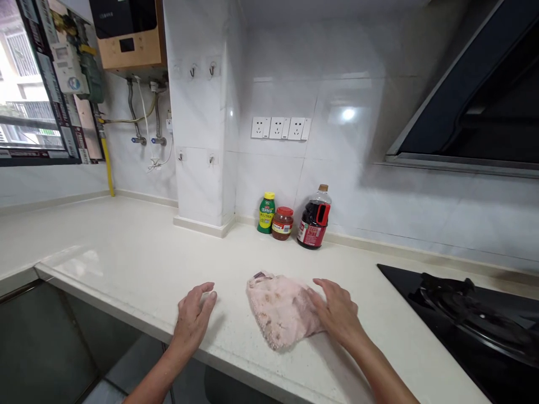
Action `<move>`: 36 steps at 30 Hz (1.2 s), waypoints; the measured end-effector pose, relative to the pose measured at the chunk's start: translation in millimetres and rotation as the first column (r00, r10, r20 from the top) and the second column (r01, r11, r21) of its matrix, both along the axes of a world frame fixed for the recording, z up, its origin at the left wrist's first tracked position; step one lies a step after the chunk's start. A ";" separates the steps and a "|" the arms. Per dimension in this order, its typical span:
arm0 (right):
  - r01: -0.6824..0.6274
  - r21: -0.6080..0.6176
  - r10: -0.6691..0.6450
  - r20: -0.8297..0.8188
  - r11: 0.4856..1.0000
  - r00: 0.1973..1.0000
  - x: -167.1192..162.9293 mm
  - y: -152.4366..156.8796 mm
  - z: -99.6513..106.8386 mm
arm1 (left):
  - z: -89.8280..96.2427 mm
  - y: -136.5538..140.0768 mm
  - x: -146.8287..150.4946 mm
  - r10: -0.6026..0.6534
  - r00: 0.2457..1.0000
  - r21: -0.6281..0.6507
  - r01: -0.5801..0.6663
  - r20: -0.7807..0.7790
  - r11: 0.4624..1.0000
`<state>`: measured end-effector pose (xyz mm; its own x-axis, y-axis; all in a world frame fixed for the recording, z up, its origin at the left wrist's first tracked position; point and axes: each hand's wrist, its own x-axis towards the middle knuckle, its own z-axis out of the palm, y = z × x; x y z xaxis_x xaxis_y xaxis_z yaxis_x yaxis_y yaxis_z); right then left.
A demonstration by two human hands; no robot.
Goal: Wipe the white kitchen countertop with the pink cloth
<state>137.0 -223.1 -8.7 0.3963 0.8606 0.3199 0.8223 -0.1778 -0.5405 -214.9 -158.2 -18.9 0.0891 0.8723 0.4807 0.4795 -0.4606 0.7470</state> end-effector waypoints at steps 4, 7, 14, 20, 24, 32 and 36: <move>-0.174 -0.197 0.186 0.046 0.965 0.981 -85.7 31.9 -0.2 | 0.4 -0.8 3.5 0.005 1.000 0.014 -0.005 -0.027 1.000; -0.346 -0.292 0.379 0.063 0.892 0.923 -162.6 44.5 0.0 | -3.7 2.5 3.4 0.077 0.997 0.050 -0.077 0.009 0.996; -0.639 -0.328 0.693 0.076 0.696 0.717 -236.5 30.4 10.0 | -8.1 11.3 -11.5 0.100 0.971 0.038 -0.110 0.218 0.993; -0.618 -0.302 0.679 0.169 0.726 0.715 -182.2 -25.8 0.0 | -1.5 11.7 -8.0 -0.033 0.998 0.030 0.032 0.048 0.999; -0.495 -0.273 0.565 0.393 0.825 0.725 -124.2 -74.6 -35.5 | 2.8 9.3 -4.8 -0.019 0.999 -0.005 0.019 0.032 1.000; -0.179 0.104 0.044 0.740 0.978 0.671 25.7 -158.7 -107.3 | 9.7 1.1 2.9 -0.054 0.997 -0.069 0.051 -0.051 0.996; -0.073 0.053 0.008 0.756 0.996 0.655 24.9 -159.1 -110.0 | 8.4 0.3 2.8 -0.080 0.995 -0.054 0.077 -0.063 0.996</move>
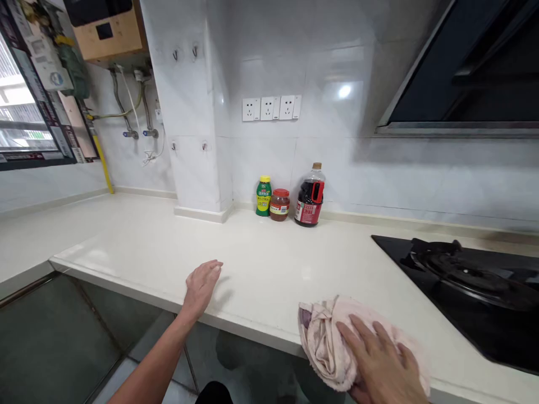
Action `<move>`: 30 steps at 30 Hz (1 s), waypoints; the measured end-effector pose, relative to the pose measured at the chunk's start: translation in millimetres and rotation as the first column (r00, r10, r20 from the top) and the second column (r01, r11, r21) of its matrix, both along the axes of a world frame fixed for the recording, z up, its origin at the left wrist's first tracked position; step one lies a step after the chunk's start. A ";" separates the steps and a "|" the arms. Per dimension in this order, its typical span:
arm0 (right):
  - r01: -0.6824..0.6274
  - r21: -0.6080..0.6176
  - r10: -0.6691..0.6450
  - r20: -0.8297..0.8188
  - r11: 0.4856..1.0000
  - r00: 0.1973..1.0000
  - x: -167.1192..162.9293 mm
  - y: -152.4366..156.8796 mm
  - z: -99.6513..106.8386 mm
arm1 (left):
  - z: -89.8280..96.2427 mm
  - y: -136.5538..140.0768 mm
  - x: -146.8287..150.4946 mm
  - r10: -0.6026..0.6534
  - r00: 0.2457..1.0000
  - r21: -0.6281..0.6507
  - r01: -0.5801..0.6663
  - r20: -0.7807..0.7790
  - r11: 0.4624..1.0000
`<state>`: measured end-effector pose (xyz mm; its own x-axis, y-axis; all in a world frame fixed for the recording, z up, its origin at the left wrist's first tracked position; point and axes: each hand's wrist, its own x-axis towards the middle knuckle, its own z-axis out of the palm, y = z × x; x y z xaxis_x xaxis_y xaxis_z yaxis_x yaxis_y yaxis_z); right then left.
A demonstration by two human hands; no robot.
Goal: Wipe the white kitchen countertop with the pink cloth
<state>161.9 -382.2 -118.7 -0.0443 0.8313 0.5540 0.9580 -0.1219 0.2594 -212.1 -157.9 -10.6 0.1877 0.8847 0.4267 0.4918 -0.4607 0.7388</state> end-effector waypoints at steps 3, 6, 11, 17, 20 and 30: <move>0.001 -0.153 -0.006 -0.028 0.988 1.000 -61.1 29.2 18.6 | -1.5 -0.3 1.0 -0.004 1.000 0.009 0.004 -0.001 1.000; -0.150 -0.242 0.129 -0.100 0.959 0.987 -150.5 75.3 43.5 | -3.7 2.6 2.0 0.016 1.000 0.007 -0.016 0.021 1.000; -0.312 -0.035 0.308 -0.083 0.949 0.948 -268.2 144.2 60.1 | -5.6 13.7 -6.2 0.018 0.995 -0.013 -0.016 0.102 1.000; -0.363 0.070 0.368 -0.068 0.929 0.927 -263.5 143.4 58.0 | -3.0 16.8 -13.3 0.023 0.993 0.007 -0.024 0.118 1.000; -0.405 0.061 0.409 -0.095 0.912 0.908 -214.6 113.0 56.5 | -1.6 14.0 -9.7 0.033 0.999 0.011 -0.033 0.024 0.999; 0.009 0.037 -0.006 -0.088 0.999 0.996 -16.6 -24.2 38.3 | 9.1 11.4 -8.2 0.048 0.987 -0.039 -0.054 -0.150 0.998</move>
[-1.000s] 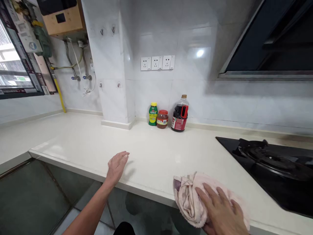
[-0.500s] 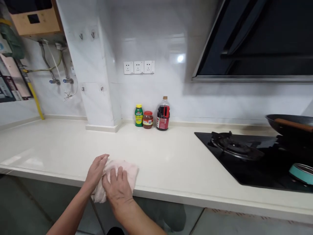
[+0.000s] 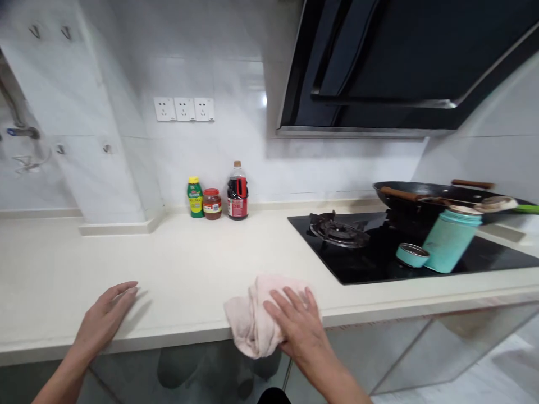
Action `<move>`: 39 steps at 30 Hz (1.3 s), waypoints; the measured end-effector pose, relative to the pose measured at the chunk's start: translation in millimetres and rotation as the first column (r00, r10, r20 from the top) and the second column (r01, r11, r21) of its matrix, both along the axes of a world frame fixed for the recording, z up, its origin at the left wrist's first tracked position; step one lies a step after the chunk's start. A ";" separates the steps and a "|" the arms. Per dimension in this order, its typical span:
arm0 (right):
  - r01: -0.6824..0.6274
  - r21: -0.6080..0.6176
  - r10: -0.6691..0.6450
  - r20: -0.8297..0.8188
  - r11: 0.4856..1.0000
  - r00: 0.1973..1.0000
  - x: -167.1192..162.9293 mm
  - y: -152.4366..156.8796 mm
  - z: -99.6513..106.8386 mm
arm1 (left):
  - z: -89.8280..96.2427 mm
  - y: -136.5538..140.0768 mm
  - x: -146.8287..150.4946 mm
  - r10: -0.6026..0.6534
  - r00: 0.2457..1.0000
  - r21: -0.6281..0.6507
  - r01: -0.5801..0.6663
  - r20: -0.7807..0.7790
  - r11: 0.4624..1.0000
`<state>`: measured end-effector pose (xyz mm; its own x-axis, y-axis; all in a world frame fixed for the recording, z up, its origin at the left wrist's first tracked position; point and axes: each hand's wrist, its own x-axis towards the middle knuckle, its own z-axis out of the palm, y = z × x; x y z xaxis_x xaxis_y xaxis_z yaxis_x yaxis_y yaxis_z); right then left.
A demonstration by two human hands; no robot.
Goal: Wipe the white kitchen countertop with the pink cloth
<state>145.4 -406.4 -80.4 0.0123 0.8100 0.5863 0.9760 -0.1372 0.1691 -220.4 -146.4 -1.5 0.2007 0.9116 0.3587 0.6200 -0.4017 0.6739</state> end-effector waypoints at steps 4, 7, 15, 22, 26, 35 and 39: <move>0.183 0.009 -0.183 -0.027 0.983 0.983 56.0 -48.7 14.8 | 2.5 1.2 4.0 0.023 0.997 -0.015 -0.024 -0.073 1.000; 0.269 0.023 -0.267 -0.048 0.963 0.962 82.8 -70.1 24.5 | 2.4 2.5 4.9 0.007 0.996 -0.022 -0.009 -0.094 1.000; 0.270 -0.013 -0.270 -0.050 0.963 0.962 79.9 -66.7 21.5 | 3.1 1.1 9.6 -0.009 0.985 0.028 0.014 -0.171 1.000; -0.083 -0.147 0.064 -0.128 0.986 0.990 2.2 0.8 17.0 | -10.6 8.1 10.0 -0.003 0.976 0.140 0.034 -0.216 0.990; -0.245 -0.167 0.180 -0.329 0.955 0.927 0.9 14.5 29.3 | -10.1 5.6 7.6 0.002 0.980 0.120 0.022 -0.197 0.993; 0.298 -0.383 -0.431 -0.328 0.874 0.841 101.5 -0.7 46.6 | -4.8 -0.1 7.6 -0.023 0.991 0.087 0.035 -0.134 0.996; 0.305 -0.409 -0.437 -0.281 0.860 0.855 101.6 -15.2 45.0 | -10.8 2.6 5.4 -0.035 0.993 0.103 0.046 -0.111 0.994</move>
